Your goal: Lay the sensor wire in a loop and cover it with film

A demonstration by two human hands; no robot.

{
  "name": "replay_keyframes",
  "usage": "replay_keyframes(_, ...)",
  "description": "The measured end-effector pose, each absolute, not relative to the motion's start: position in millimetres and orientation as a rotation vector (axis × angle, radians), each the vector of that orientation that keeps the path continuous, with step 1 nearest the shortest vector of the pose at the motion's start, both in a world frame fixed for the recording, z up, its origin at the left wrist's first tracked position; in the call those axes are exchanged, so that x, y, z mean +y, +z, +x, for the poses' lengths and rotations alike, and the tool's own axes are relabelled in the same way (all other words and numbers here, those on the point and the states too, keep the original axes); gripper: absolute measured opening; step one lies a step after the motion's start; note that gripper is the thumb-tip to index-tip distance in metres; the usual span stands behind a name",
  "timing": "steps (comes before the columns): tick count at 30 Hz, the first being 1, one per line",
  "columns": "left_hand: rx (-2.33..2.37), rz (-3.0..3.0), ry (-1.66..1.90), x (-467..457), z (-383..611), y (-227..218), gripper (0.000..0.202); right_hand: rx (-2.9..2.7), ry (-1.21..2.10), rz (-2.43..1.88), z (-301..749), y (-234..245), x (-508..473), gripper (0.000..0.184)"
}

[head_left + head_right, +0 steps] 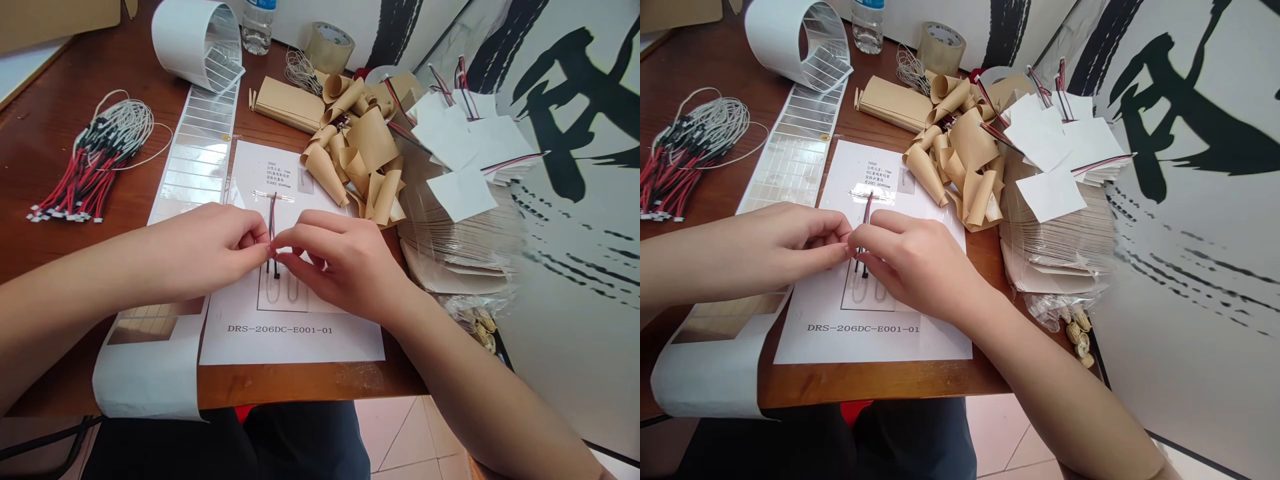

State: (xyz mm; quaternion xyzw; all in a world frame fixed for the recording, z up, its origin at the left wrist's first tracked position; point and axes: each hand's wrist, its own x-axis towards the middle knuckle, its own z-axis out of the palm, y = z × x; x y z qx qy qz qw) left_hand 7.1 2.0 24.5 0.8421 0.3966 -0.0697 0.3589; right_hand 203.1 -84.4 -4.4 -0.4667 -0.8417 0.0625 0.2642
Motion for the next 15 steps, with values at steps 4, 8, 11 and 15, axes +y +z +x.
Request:
replay_keyframes(4,0.986,2.191,-0.186,3.2,6.6,22.8,0.03,-2.301,0.196,-1.262,203.2,-3.8,-84.8,0.02)
replay_keyframes(8,0.987,2.202,-0.172,3.5,5.4,21.1,0.031,-2.316,0.213,-1.237,201.4,-3.3,-86.8,0.018)
replay_keyframes(11,0.974,2.2,-0.16,3.4,4.4,19.6,0.026,-2.358,0.214,-1.249,199.0,-2.6,-88.8,0.02)
replay_keyframes(15,0.949,2.18,-0.174,3.6,3.8,18.6,0.024,-2.405,0.211,-1.28,196.6,-2.2,-90.3,0.022)
